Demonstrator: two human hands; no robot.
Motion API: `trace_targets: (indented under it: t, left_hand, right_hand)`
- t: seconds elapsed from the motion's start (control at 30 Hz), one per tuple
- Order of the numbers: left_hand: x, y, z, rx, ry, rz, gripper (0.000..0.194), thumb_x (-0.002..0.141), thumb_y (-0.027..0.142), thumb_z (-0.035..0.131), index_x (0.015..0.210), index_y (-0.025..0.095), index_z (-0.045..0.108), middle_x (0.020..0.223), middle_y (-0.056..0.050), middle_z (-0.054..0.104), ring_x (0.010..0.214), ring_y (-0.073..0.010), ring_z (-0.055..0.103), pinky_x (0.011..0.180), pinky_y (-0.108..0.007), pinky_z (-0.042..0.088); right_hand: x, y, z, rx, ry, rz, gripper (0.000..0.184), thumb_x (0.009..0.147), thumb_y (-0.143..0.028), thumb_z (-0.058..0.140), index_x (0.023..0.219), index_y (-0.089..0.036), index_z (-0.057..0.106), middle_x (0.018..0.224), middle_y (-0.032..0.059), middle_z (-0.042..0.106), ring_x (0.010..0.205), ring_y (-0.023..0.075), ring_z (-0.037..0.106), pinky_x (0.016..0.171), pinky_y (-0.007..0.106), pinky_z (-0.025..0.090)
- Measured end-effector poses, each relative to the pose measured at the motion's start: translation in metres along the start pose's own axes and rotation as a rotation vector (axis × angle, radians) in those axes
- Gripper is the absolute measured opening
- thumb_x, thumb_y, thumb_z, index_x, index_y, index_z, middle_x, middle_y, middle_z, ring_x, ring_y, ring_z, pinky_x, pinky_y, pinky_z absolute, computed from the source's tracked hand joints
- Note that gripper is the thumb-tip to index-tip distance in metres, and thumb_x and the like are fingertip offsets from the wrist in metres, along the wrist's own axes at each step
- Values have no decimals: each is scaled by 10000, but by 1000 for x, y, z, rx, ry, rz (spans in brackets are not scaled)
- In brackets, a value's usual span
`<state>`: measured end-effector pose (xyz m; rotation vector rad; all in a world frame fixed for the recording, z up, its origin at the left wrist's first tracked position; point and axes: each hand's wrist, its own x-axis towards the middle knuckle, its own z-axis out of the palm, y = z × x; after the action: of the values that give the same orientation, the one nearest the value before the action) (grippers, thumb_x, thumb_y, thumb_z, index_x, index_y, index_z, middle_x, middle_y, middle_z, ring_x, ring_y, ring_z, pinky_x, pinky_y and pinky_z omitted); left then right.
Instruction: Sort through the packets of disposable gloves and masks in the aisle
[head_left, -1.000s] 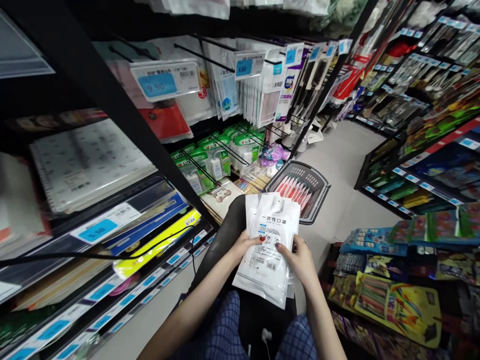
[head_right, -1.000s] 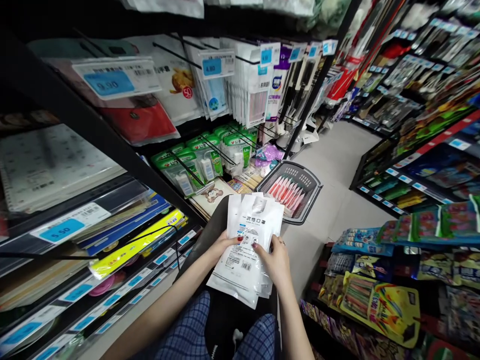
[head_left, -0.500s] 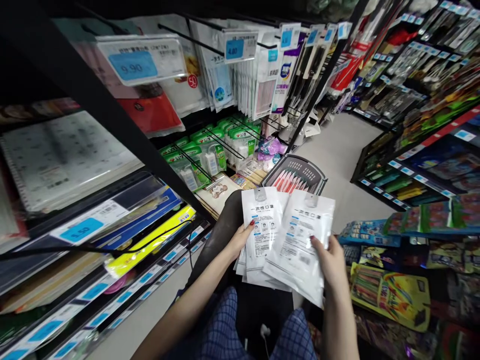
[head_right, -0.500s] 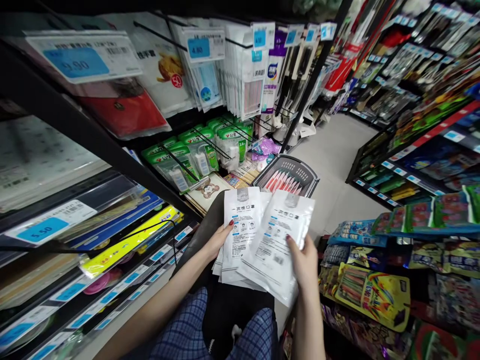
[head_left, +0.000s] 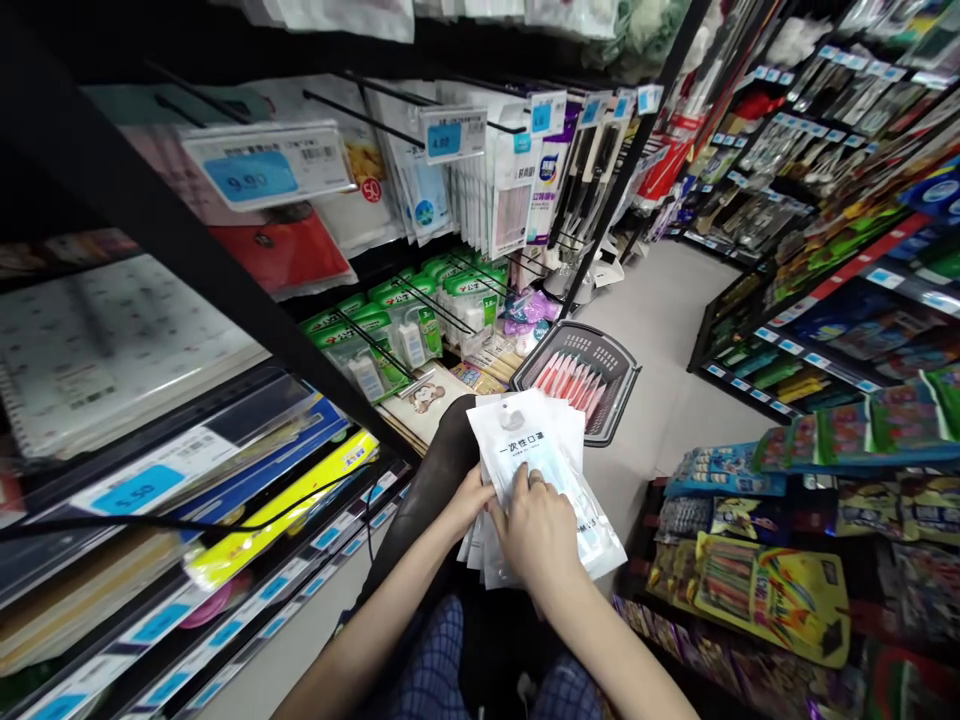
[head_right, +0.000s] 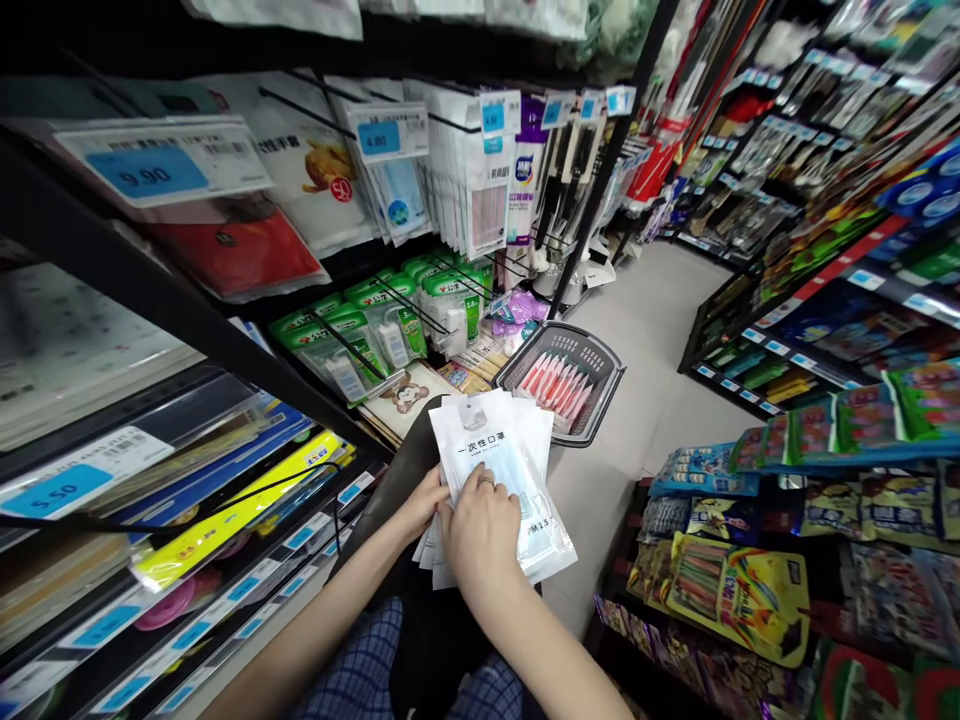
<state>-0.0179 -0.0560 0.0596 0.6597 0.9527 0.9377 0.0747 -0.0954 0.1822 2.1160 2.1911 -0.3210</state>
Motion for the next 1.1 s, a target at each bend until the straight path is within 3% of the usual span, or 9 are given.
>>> trace_targets:
  t: [0.1,0.2,0.27,0.4,0.6,0.77,0.87,0.97,1.1]
  left_hand:
    - [2,-4,-4,-6,-5,8,479,563,171,735,1028,139,625,1075,-101,656,1065,-302,551,969,-422,376]
    - [4,-5,-5,-8,-9,-10,507,552,179,744,1042,138,620,1099,-103,645,1083,-311,536,963,-431,382]
    - [4,-5,-5,-10,-9,-27,515,547,174,746,1044,137,617,1093,-102,647,1077,-313,539,958,-436,387]
    - [3,-4,-4,-24,-1,-45,501,534,152,739,1021,136,622,1054,-90,664,1046,-304,558,947,-431,398]
    - [-2,2,-4,-59,0,-107,452,538,178,746,971,125,629,968,-98,687,958,-299,600,885,-421,436]
    - [-4,3,-11,-128,25,-182,467,520,153,735,970,135,609,925,-81,696,859,-262,633,786,-374,487]
    - [-2,-3,-22,-161,75,-228,441,513,119,708,941,134,605,862,-63,703,787,-229,643,728,-328,503]
    - [3,-10,-32,-187,124,-273,379,518,89,661,887,151,601,795,-32,705,716,-196,647,662,-285,516]
    - [10,-14,-41,-207,157,-317,343,518,67,602,846,164,591,705,-10,694,633,-192,645,587,-281,527]
  right_hand:
    - [2,26,-3,50,38,-35,314,811,-285,511,1103,-188,576,1012,156,589,912,316,541,713,413,401]
    - [8,59,-5,140,95,139,600,711,-388,639,1236,-159,461,1152,201,509,1002,355,492,760,431,389]
    - [13,76,-1,302,-18,212,755,669,-467,655,1271,-101,384,1119,213,535,973,337,527,752,399,403]
    - [18,89,10,519,-171,249,711,633,-519,655,1171,-117,421,962,147,624,865,288,589,677,332,417]
    - [18,100,15,668,-45,237,423,606,-438,689,899,-185,518,855,72,646,785,250,596,637,312,426]
    - [-1,155,20,1242,196,359,411,580,-401,721,864,-185,517,795,41,655,689,206,610,591,301,476]
    - [-20,197,40,1471,468,544,454,557,-392,734,901,-183,524,805,45,664,657,195,616,596,318,495]
    - [-35,223,75,1456,661,652,433,593,-400,689,924,-183,510,883,61,662,733,203,623,678,355,501]
    - [-35,218,122,1321,593,679,384,627,-364,647,923,-181,485,939,74,640,849,223,601,748,383,485]
